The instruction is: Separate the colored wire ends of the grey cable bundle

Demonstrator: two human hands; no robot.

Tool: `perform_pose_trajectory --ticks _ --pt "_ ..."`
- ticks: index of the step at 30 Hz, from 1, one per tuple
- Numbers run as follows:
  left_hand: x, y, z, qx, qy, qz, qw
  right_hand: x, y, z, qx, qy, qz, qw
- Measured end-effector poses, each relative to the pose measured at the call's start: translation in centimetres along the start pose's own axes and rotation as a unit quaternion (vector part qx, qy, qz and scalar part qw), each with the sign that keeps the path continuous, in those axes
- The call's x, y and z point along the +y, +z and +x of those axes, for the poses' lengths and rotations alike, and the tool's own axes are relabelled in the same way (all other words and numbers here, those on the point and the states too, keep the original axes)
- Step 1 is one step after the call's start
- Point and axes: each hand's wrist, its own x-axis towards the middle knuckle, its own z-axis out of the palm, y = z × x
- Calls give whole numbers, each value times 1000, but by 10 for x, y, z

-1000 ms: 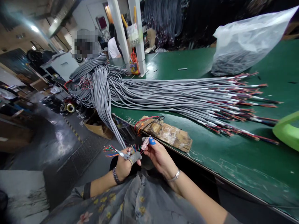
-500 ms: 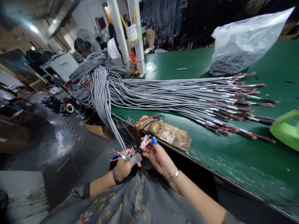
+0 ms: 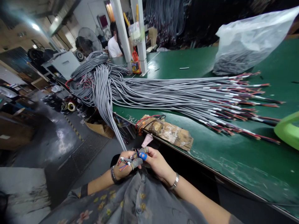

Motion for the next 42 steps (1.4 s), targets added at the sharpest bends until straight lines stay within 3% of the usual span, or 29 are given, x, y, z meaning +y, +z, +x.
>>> perform_pose_trajectory --ticks 3,9,14,24,30,33,42 --pt "0 -2 1 -31 -4 1 1000 1 -1 1 14 -14 -25 1000" --pt "4 -5 1 31 -16 -38 999 3 -13 0 -4 7 6 1000" --pt "5 -3 4 57 -9 -63 996 -2 -22 7 64 3 89 994" --pt "1 8 14 77 -11 -62 995 -22 -14 14 83 -4 93 992" --pt "2 9 14 42 6 -75 996 -16 -6 7 8 15 58 998" --pt "1 8 14 34 16 -65 997 -13 0 5 4 16 48 999" --pt "-5 7 7 105 2 -61 993 -6 -5 2 55 8 63 996"
